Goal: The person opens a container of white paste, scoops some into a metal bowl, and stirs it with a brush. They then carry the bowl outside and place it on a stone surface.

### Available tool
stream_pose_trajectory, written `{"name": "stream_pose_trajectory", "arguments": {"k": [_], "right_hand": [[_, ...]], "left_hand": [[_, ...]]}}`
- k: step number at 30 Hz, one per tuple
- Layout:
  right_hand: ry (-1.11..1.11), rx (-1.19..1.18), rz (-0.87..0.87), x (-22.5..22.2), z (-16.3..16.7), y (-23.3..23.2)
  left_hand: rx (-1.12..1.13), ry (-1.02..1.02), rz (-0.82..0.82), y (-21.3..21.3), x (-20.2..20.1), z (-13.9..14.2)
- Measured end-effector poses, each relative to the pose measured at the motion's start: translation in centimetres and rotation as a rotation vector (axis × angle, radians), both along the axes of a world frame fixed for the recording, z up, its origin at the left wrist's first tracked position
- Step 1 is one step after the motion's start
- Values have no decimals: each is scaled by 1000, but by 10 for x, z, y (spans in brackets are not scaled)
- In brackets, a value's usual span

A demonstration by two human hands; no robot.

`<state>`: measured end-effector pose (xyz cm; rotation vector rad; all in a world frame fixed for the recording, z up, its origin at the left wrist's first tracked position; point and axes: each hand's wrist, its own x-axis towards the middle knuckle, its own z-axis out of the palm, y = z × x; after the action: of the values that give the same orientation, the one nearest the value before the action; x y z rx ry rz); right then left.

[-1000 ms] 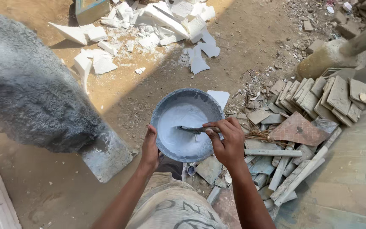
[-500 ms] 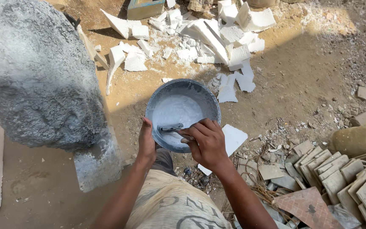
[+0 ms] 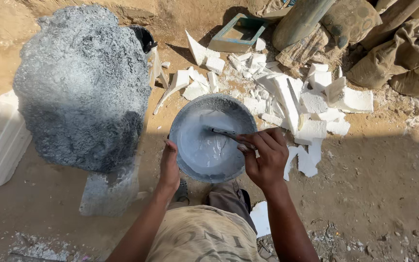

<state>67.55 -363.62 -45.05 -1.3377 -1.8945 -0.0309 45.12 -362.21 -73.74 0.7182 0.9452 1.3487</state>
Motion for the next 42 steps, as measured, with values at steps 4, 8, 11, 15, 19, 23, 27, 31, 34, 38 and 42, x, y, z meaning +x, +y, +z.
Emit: {"name": "stream_pose_trajectory", "arguments": {"k": [4,8,11,15,19,23,27,31,34,38,42], "right_hand": [[38,68,137,15,-6,49],[0,30,302,16,-18,97],[-22,-46,543,26,-19,108],[-72,-136,721,67,-1,116],[-62,-174,809,99,15,146],[-74,-177,839,82,5,168],[-18,-49,750,60,-8,184],[-16,87,648,52,-9,192],[-79,101,639,40,-10,193],[-125,33,609,30,-8,178],[-34,-94,673,30,-2,157]], "left_hand": [[-120,42,132,16,22,20],[-120,-49,316,38,53,46],[-104,-52,418,51,73,58],[-174,-22,533,61,86,66],[-363,-52,614,59,91,64],[-215,-42,648,55,99,55],[-158,-42,655,60,102,44],[-213,-6,648,58,94,37],[-83,13,662,54,80,39],[-154,-39,705,50,60,54],[-103,2,735,53,46,75]]}}
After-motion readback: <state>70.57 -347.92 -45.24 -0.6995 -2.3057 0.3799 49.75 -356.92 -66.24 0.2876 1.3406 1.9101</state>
